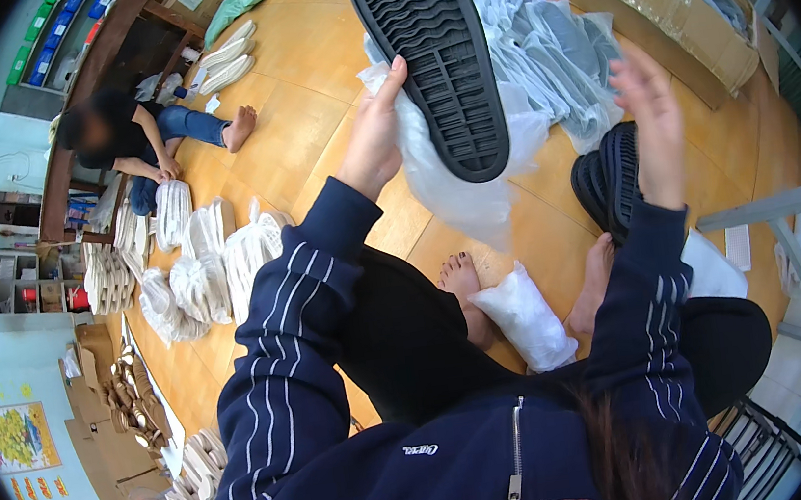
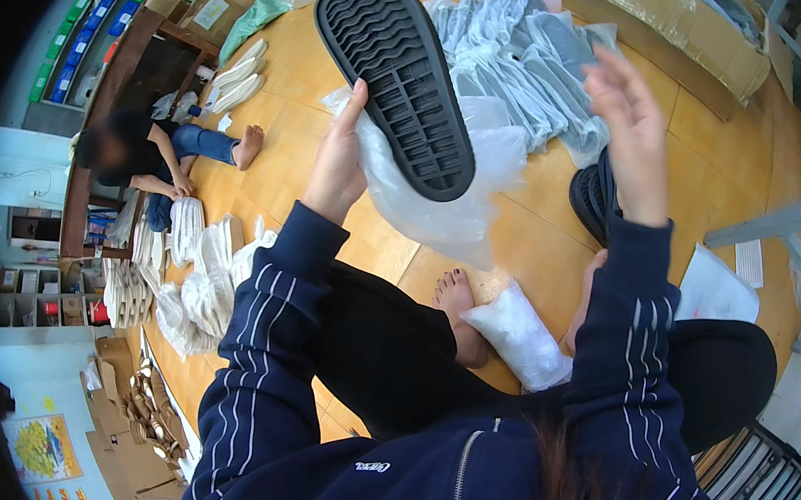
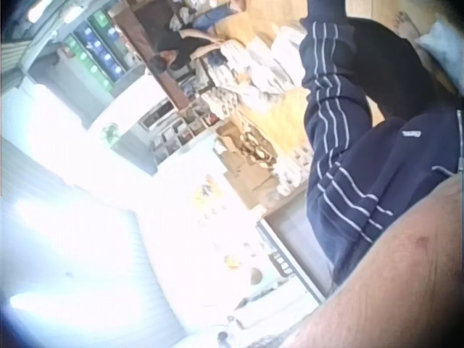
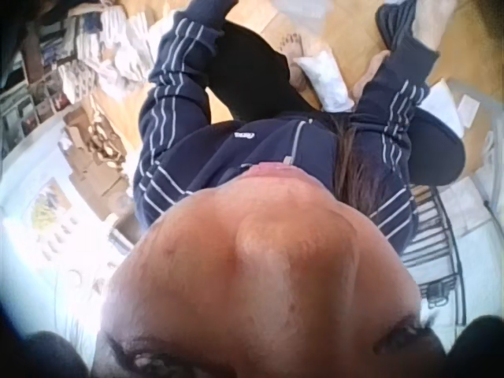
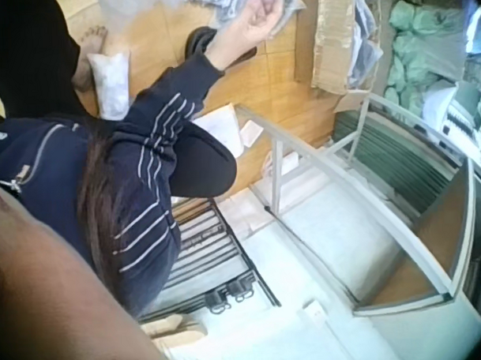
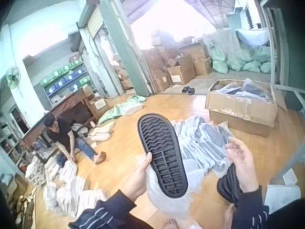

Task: The person sits on the floor and repeatedly picks up black slipper soles, places them into clear plastic bags, and sets the packaged items aside. The person handles the soles one at a time, turning them over to inspect the tread before bagging.

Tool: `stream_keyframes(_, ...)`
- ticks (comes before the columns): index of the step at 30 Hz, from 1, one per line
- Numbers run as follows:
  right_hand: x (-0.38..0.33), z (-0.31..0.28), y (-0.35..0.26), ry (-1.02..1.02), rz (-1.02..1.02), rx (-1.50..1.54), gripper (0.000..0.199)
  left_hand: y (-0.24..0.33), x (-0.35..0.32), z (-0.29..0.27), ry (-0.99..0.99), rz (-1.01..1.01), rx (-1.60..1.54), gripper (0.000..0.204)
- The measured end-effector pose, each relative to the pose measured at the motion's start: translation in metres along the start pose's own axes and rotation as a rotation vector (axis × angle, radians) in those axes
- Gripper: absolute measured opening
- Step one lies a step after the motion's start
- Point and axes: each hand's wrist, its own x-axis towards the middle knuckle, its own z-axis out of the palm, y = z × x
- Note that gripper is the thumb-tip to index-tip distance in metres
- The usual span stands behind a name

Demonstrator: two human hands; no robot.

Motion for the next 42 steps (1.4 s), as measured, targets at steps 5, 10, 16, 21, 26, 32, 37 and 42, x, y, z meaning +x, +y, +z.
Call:
stream_keyframes(5,-0.064,-0.050,0.150,0.201,0.846,-1.418,0.079,0.009,0.000,0.012,-0.176,-0.096,-0.283,0.051)
stream_keyframes(10,-0.099,-0.046,0.185,0.093,0.958,-1.466,0.095,-0.007,0.015,-0.021,-0.639,-0.165,-0.566,0.070)
stream_keyframes(16,-0.078,-0.073,0.173,0.046,1.025,-1.321,0.088,-0.019,0.039,-0.014,-1.118,-0.291,-0.725,0.083)
stream_keyframes(21,-0.078,-0.078,0.166,0.049,1.017,-1.269,0.090,-0.022,0.044,-0.022,-1.116,-0.346,-0.709,0.090)
stream_keyframes(26,-0.077,-0.072,0.166,-0.009,0.962,-1.257,0.091,-0.040,0.066,-0.061,-1.187,-0.397,-0.752,0.083)
stream_keyframes(32,-0.055,-0.085,0.131,0.078,0.835,-1.156,0.084,-0.020,0.040,-0.038,-0.912,-0.230,-0.612,0.074)
stream_keyframes(37,-0.025,-0.083,0.120,0.200,0.244,-0.483,0.069,-0.016,0.032,-0.020,-0.549,-0.199,-0.286,0.060)
stream_keyframes(42,-0.022,0.045,0.003,0.023,0.162,0.083,0.055,-0.018,0.018,-0.026,-0.283,-0.163,0.044,0.064)
